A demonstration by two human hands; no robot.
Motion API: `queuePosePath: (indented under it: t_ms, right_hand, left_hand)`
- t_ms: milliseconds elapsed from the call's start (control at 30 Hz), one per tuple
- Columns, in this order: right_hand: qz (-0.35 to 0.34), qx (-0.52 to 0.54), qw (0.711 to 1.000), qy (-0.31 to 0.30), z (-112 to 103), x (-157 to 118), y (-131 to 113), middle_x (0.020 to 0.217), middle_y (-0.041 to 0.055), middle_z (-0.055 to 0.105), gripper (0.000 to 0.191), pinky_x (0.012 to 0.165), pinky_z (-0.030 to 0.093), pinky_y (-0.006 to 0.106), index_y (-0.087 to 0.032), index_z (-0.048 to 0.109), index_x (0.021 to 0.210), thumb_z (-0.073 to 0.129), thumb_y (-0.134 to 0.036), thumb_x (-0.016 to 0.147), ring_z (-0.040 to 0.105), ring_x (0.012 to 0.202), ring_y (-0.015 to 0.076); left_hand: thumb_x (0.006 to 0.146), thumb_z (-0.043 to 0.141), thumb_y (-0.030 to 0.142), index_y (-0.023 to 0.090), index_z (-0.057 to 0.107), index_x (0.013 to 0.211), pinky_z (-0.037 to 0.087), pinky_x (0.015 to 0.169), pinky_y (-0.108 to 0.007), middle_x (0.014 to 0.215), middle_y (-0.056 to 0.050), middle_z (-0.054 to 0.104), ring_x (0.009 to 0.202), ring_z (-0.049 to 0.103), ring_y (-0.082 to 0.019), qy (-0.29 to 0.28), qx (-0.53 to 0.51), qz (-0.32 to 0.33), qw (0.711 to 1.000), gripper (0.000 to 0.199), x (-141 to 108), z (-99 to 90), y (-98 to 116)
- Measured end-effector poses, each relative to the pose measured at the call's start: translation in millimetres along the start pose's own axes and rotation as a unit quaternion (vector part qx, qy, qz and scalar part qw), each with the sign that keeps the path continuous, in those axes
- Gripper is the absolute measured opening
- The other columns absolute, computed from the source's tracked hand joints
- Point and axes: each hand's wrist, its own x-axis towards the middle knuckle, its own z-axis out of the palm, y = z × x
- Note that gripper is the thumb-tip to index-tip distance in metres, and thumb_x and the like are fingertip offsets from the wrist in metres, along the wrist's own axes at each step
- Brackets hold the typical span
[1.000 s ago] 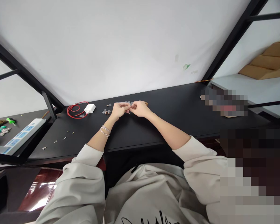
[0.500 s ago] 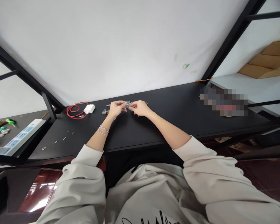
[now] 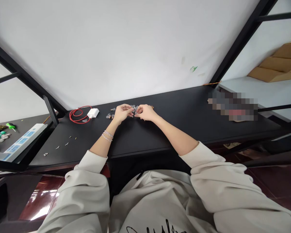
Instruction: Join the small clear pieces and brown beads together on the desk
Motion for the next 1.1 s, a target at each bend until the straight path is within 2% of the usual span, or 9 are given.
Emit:
queuePosePath:
  t_ms: [100,200,300,400,500,567,667,733,1100]
  right_hand:
    - [-0.007,-0.010,1.000,-0.003,0.5,0.3,1.0,0.070,0.0039,0.076,0.009,0.060,0.055,0.026,-0.016,0.075,0.082,0.082,-0.021,0.081,0.068,0.053,0.0150]
    - [-0.023,-0.041,0.999,-0.001,0.8,1.3,1.9,0.079,0.0064,0.079,0.006,0.073,0.058,0.028,-0.017,0.078,0.079,0.082,-0.021,0.081,0.075,0.069,0.0190]
    - [-0.029,-0.072,0.997,0.008,1.4,2.4,2.7,0.086,0.0080,0.080,0.008,0.083,0.058,0.029,-0.017,0.081,0.086,0.083,-0.021,0.080,0.077,0.084,0.0223]
    - [-0.028,-0.076,0.996,0.032,1.1,2.5,2.3,0.082,0.0069,0.079,0.014,0.084,0.058,0.031,-0.016,0.081,0.094,0.082,-0.025,0.083,0.077,0.078,0.0210]
    - [-0.019,-0.042,0.997,0.059,-0.7,1.4,0.9,0.076,0.0049,0.078,0.011,0.077,0.060,0.031,-0.017,0.079,0.096,0.076,-0.024,0.089,0.072,0.061,0.0166]
    - [-0.012,-0.004,0.998,0.069,-1.8,0.6,-0.2,0.077,0.0053,0.078,0.011,0.064,0.060,0.028,-0.016,0.078,0.097,0.074,-0.024,0.091,0.069,0.053,0.0150]
    - [-0.012,0.066,0.996,0.063,-1.9,-0.7,-2.2,0.084,0.0069,0.080,0.014,0.045,0.054,0.023,-0.016,0.076,0.098,0.073,-0.028,0.093,0.067,0.050,0.0138]
    - [-0.013,0.100,0.993,0.054,-1.2,-1.8,-4.1,0.087,0.0082,0.080,0.015,0.039,0.052,0.021,-0.015,0.075,0.097,0.074,-0.030,0.093,0.067,0.050,0.0130]
    - [0.029,0.187,0.981,0.051,-1.1,-2.4,-9.6,0.086,0.0089,0.079,0.014,0.040,0.055,0.020,-0.014,0.069,0.087,0.082,-0.020,0.086,0.070,0.054,0.0134]
  left_hand:
    - [0.064,0.094,0.031,0.011,0.066,0.078,0.055,0.052,-0.027,0.064,-0.005,0.070,0.050,0.064,-0.014,0.001,0.014,0.004,1.000,0.037,0.6,-0.7,-0.7]
    - [0.065,0.093,0.032,0.011,0.068,0.078,0.052,0.048,-0.025,0.065,-0.006,0.070,0.048,0.062,-0.012,0.001,0.023,0.008,1.000,0.036,1.0,-0.9,-1.6]
    - [0.065,0.093,0.033,0.010,0.069,0.079,0.051,0.047,-0.025,0.067,-0.006,0.071,0.048,0.062,-0.013,0.003,0.025,0.008,1.000,0.035,1.5,-0.8,-2.8]
    - [0.066,0.092,0.034,0.010,0.071,0.080,0.052,0.047,-0.025,0.067,-0.006,0.071,0.048,0.061,-0.012,0.004,0.031,0.010,0.999,0.035,2.5,-1.0,-4.7]
    - [0.067,0.091,0.035,0.010,0.074,0.082,0.051,0.047,-0.025,0.062,-0.005,0.069,0.048,0.059,-0.012,0.002,0.052,0.018,0.998,0.034,4.2,-2.2,-8.0]
    - [0.068,0.091,0.035,0.010,0.077,0.084,0.051,0.046,-0.024,0.059,-0.004,0.067,0.048,0.058,-0.012,-0.003,0.072,0.028,0.997,0.033,5.6,-3.6,-10.8]
    - [0.069,0.090,0.035,0.011,0.079,0.088,0.051,0.046,-0.024,0.061,-0.005,0.069,0.049,0.059,-0.012,-0.018,0.098,0.048,0.994,0.032,7.1,-5.5,-15.0]
    - [0.070,0.090,0.035,0.012,0.080,0.089,0.051,0.045,-0.024,0.063,-0.006,0.071,0.049,0.059,-0.012,-0.027,0.110,0.061,0.992,0.031,7.5,-6.0,-16.7]
    - [0.067,0.092,0.027,0.010,0.080,0.089,0.050,0.044,-0.025,0.060,-0.005,0.069,0.050,0.060,-0.014,-0.033,0.079,0.038,0.996,0.030,2.4,-0.9,-8.7]
